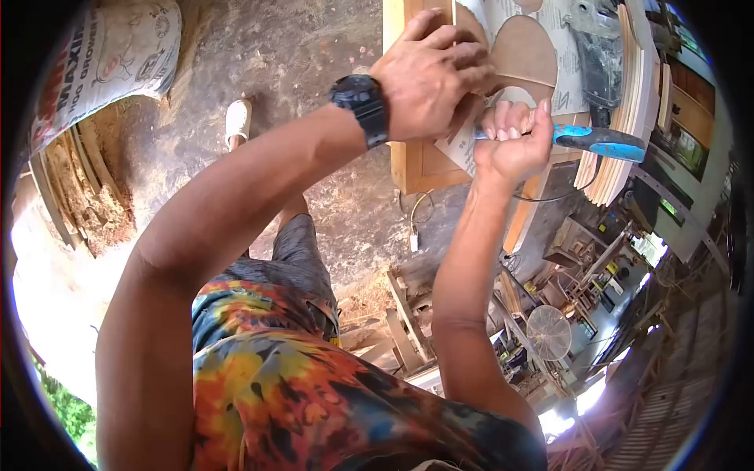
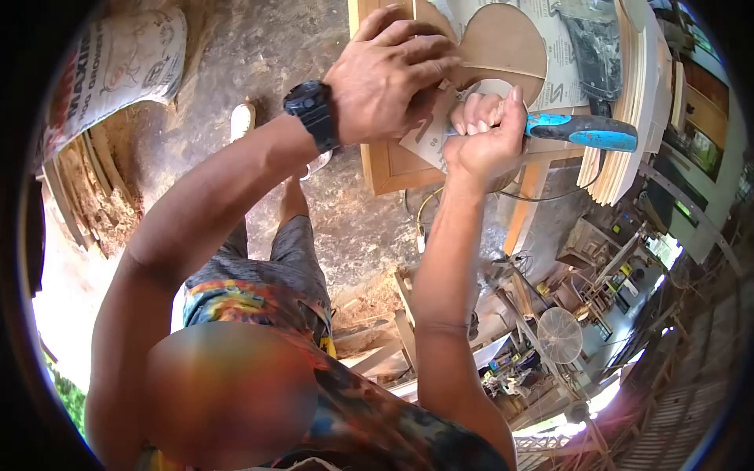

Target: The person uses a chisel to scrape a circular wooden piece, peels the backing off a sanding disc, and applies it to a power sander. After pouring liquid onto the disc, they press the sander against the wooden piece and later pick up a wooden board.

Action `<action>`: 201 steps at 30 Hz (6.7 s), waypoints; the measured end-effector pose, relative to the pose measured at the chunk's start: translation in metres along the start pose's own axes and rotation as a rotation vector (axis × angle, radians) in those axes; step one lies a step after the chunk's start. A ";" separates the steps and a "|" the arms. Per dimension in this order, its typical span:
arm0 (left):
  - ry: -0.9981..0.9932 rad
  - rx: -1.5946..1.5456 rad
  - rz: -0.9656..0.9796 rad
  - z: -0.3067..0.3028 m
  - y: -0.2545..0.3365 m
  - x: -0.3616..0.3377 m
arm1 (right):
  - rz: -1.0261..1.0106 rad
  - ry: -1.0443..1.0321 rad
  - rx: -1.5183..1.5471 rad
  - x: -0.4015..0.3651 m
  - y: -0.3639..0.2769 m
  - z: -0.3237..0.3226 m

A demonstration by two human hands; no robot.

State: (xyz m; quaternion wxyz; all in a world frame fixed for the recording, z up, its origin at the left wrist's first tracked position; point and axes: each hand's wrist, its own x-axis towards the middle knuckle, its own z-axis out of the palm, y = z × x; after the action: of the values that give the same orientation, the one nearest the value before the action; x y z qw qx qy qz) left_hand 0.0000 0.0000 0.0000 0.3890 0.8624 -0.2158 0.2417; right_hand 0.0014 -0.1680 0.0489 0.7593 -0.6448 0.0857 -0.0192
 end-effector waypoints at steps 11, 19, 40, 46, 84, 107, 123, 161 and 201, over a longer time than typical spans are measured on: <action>-0.172 -0.101 -0.011 -0.024 0.015 0.005 | -0.070 0.079 0.214 0.035 0.004 0.014; -0.248 0.082 -0.026 -0.010 0.009 -0.002 | -0.142 0.109 0.125 0.033 0.004 0.023; -0.394 0.137 -0.100 -0.018 0.018 0.001 | -0.112 0.181 0.060 0.021 0.006 0.021; -0.421 0.129 -0.122 -0.025 0.023 0.003 | -0.138 0.177 0.054 0.017 0.007 0.023; -0.256 0.153 -0.063 -0.009 0.016 -0.003 | -0.065 -0.144 0.015 -0.019 0.000 0.001; -0.321 0.138 -0.082 -0.011 0.015 -0.005 | 0.005 -0.425 0.037 -0.036 -0.004 -0.020; -0.280 0.260 -0.123 -0.006 0.020 -0.006 | 0.082 -0.459 -0.053 -0.040 -0.016 -0.032; -0.420 -0.267 -0.395 -0.043 -0.006 0.123 | 0.289 0.466 0.139 -0.077 -0.072 -0.166; -0.317 0.148 0.427 0.004 -0.075 0.329 | -0.032 0.738 -0.142 -0.109 -0.076 -0.060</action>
State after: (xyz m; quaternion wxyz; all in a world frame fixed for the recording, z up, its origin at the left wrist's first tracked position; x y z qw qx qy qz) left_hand 0.3029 -0.0179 0.1471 0.2265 0.8505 -0.4327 0.1954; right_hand -0.1086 -0.2239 0.1261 0.6303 -0.6468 0.3447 -0.2561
